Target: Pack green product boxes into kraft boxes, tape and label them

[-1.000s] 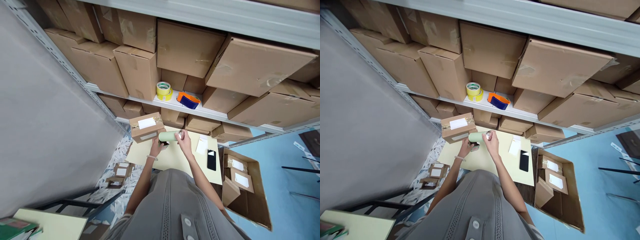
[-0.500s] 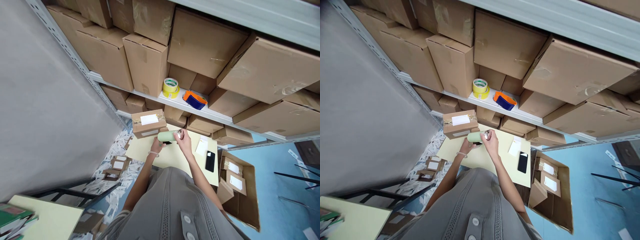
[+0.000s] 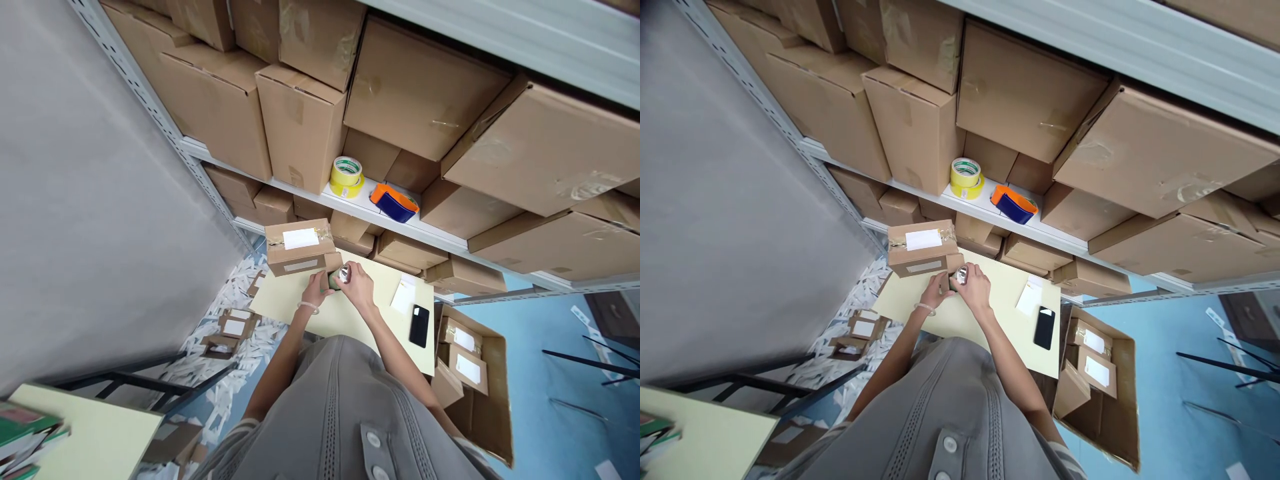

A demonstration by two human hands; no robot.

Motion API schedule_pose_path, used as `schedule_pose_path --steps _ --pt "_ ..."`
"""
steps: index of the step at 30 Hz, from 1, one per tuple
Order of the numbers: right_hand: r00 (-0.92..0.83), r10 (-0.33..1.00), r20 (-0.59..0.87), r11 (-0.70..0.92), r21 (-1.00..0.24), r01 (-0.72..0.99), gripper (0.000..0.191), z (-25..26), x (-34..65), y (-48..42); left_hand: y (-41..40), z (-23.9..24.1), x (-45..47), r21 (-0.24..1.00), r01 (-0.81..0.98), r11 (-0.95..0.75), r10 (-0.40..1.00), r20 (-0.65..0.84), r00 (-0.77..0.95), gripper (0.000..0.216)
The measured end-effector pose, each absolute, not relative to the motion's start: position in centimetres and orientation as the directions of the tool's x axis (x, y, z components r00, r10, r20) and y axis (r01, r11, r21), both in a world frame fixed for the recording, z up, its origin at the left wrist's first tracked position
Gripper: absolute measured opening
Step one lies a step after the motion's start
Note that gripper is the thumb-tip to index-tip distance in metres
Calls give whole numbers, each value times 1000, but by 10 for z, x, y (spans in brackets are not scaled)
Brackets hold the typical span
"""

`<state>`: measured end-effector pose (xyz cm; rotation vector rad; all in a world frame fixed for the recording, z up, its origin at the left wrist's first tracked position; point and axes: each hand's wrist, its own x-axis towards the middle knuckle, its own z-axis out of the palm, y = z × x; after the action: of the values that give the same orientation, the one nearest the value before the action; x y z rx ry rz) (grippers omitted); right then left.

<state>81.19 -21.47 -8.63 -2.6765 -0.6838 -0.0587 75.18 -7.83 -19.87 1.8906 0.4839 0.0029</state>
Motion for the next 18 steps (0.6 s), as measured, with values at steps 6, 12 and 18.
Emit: schedule_pose_path --steps 6,12,18 --pt "819 557 135 -768 -292 570 41 -131 815 -211 -81 -199 750 914 327 -242 328 -240 914 72" --pt "818 558 141 -777 -259 574 48 -152 816 -204 -84 -196 748 913 317 -256 337 -223 915 67" --pt "834 549 58 -798 -260 543 52 -156 822 -196 -77 -198 748 909 348 -228 351 -256 901 69"
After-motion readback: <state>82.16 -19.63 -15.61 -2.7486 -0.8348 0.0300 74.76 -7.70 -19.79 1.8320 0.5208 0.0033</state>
